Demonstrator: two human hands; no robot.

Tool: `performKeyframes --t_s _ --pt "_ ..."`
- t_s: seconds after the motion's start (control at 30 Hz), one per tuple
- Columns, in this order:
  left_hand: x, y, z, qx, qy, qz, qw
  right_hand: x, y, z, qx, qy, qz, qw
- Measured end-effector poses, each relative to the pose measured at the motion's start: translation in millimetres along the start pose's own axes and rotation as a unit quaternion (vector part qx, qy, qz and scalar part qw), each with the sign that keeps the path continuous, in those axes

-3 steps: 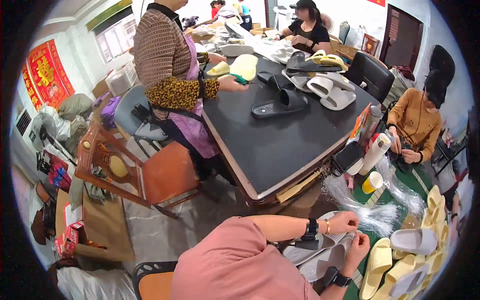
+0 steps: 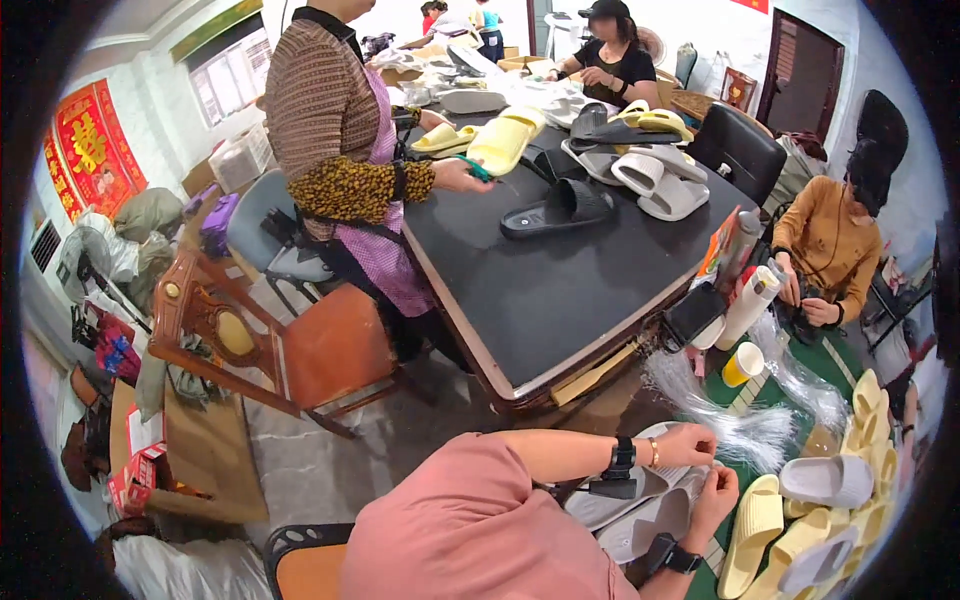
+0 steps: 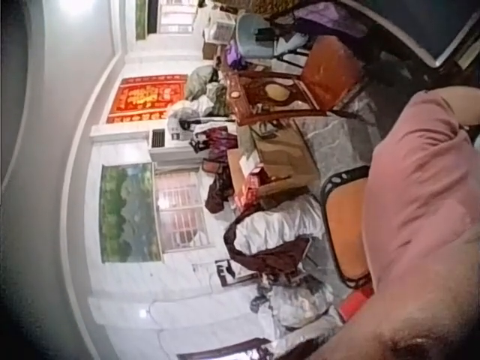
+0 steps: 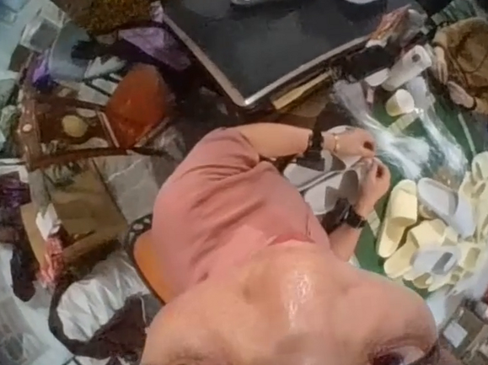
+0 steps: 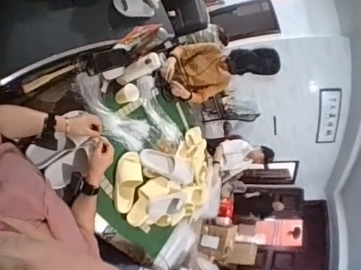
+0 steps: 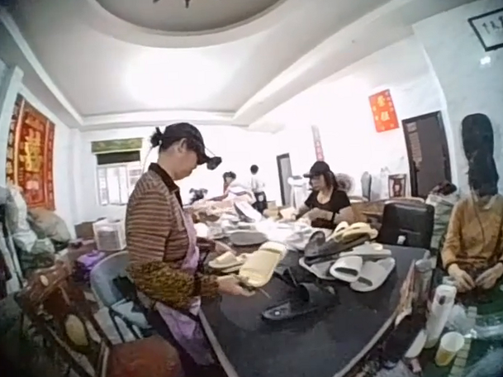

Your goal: Checking and sorting finished foam slides or sandals at a manufacturing station.

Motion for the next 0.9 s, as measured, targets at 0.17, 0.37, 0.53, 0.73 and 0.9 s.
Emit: performKeyframes --t_s 0.17,0.37,0.53,0.73,0.9 --pt "-0.4 -0.6 0.8 0.015 -0.009 0.009 1.0 -4.9 0.3 -5.5 -0.049 -0.008 0.036 0.998" --pt "-9.3 -2.2 4.6 0.028 0.015 0.072 0.997 -2.7 -3.4 2.7 -0.063 0.042 0.025 0.997" --pt "-7.9 -2.4 7.0 0.029 0.016 0.053 0.998 -1.6 -5.4 8.2 -0.047 0.018 0.021 0.998" --pt "-4.8 -1.6 0.4 0.032 0.04 0.063 0.997 -0.9 -11.4 28.7 -0.036 0.01 0.028 0.999" --pt "-6.0 -4.2 -4.0 0.027 0.034 0.089 0.995 -4.7 -7.6 15.7 -0.045 0.013 0.029 0.998"
Point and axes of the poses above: each hand's wrist, its own y-axis towards the middle knuckle, its own x-axis out of the back of the hand, z = x × y, the point moved 10 cm from there along y, towards the middle knuckle, and after that the axes turned 11 degrees about -x, right-handed, at the moved point
